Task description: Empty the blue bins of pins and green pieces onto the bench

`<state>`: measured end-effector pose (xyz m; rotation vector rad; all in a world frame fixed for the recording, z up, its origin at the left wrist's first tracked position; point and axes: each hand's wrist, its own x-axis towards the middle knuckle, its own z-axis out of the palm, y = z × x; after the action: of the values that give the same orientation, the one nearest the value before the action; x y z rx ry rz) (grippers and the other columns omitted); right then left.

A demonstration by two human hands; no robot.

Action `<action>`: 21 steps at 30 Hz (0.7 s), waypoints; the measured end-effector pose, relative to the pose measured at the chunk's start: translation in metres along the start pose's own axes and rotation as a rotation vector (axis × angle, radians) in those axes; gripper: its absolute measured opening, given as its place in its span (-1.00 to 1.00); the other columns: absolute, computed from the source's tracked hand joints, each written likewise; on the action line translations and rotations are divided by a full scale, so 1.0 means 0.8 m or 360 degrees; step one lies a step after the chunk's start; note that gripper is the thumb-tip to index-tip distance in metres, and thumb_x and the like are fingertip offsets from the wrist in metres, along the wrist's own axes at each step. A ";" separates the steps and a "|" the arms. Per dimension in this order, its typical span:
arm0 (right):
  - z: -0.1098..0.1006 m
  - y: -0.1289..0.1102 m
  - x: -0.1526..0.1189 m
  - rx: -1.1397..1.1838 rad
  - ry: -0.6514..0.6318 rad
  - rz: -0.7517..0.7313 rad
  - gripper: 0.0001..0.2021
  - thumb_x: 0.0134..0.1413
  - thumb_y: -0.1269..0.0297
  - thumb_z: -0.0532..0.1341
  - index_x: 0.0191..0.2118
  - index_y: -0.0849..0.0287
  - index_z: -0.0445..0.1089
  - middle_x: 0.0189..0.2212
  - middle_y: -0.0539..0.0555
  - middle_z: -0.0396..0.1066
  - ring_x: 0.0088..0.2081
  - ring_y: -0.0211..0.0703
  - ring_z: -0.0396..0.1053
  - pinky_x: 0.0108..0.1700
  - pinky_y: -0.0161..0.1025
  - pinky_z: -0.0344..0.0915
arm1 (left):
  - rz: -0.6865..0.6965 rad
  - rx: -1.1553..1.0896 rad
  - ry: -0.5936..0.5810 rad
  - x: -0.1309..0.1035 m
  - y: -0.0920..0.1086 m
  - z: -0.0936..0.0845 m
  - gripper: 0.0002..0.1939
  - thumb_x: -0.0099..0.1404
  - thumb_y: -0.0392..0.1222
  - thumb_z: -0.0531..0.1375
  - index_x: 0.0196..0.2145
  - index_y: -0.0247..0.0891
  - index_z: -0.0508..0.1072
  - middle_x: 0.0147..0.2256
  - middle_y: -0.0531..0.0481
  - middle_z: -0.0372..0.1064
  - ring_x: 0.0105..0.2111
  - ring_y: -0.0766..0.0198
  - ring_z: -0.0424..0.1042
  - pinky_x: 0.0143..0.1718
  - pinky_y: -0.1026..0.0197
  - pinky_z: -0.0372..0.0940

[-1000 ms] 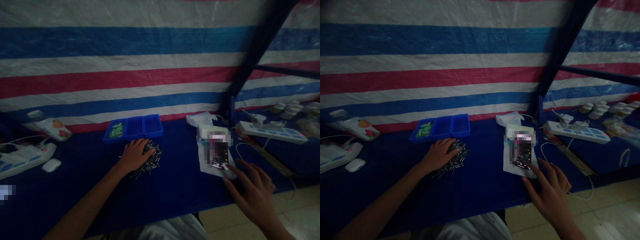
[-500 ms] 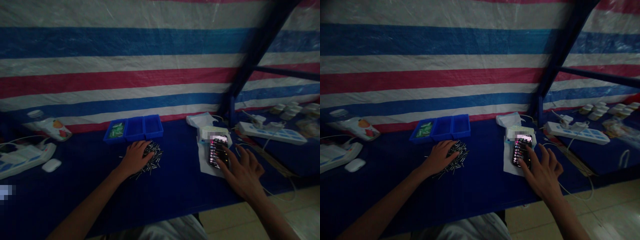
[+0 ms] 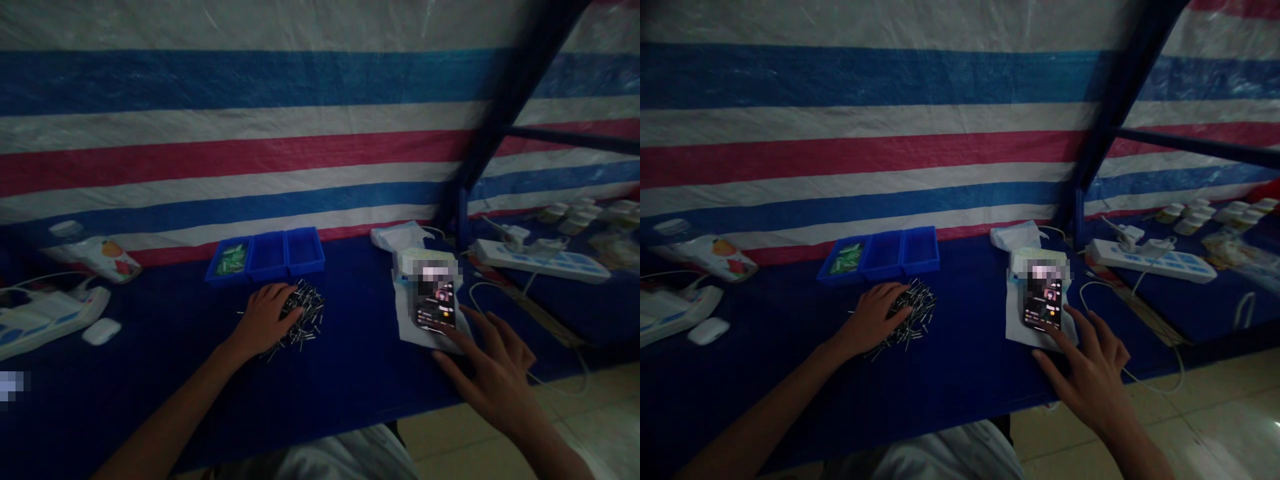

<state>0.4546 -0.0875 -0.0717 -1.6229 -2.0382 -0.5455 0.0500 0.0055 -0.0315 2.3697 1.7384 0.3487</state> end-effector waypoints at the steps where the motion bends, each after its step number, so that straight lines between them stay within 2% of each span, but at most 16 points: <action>1: 0.000 0.000 0.000 -0.0008 -0.0003 -0.0015 -0.61 0.26 0.00 0.13 0.08 -0.03 0.49 0.31 0.24 0.15 0.31 0.52 0.05 0.11 0.41 0.18 | -0.0001 -0.0001 0.0006 0.000 0.000 0.000 -0.50 0.46 0.08 0.06 0.25 -0.15 0.34 0.22 -0.15 0.34 0.24 -0.11 0.26 0.23 -0.28 0.18; 4: -0.001 0.000 0.002 -0.0001 0.0009 0.0007 -0.60 0.28 0.00 0.11 0.09 0.00 0.48 0.32 0.24 0.14 0.32 0.50 0.05 0.12 0.38 0.17 | -0.0010 0.0001 0.0008 0.000 0.001 0.001 -0.50 0.46 0.08 0.06 0.25 -0.14 0.34 0.22 -0.14 0.33 0.25 -0.11 0.25 0.23 -0.28 0.16; 10: -0.003 -0.007 0.010 0.0023 0.0021 0.0196 -0.58 0.28 -0.02 0.08 0.09 0.05 0.44 0.29 0.25 0.19 0.31 0.39 0.10 0.18 0.32 0.15 | -0.0014 0.0005 0.0001 0.000 0.002 0.000 -0.49 0.47 0.09 0.05 0.26 -0.14 0.33 0.22 -0.14 0.33 0.25 -0.10 0.24 0.24 -0.27 0.15; 17: 0.007 -0.013 0.019 -0.0048 -0.0179 0.0312 -0.51 0.30 -0.11 0.02 0.19 -0.08 0.40 0.39 0.23 0.03 0.38 0.46 -0.04 0.12 0.41 0.20 | -0.0011 -0.0025 0.0018 0.000 0.003 -0.001 -0.50 0.46 0.10 0.04 0.25 -0.12 0.34 0.21 -0.14 0.34 0.24 -0.10 0.26 0.23 -0.28 0.15; 21: 0.008 -0.012 0.016 -0.0034 -0.0159 0.0395 -0.53 0.27 -0.12 0.05 0.17 -0.10 0.42 0.41 0.17 -0.01 0.40 0.49 -0.09 0.13 0.46 0.18 | -0.0015 -0.0021 0.0035 -0.001 0.002 0.000 -0.50 0.47 0.11 0.04 0.25 -0.09 0.34 0.21 -0.12 0.34 0.24 -0.09 0.26 0.23 -0.25 0.15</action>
<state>0.4418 -0.0754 -0.0696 -1.9154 -1.8660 -0.4054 0.0513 0.0042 -0.0310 2.3566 1.7503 0.3850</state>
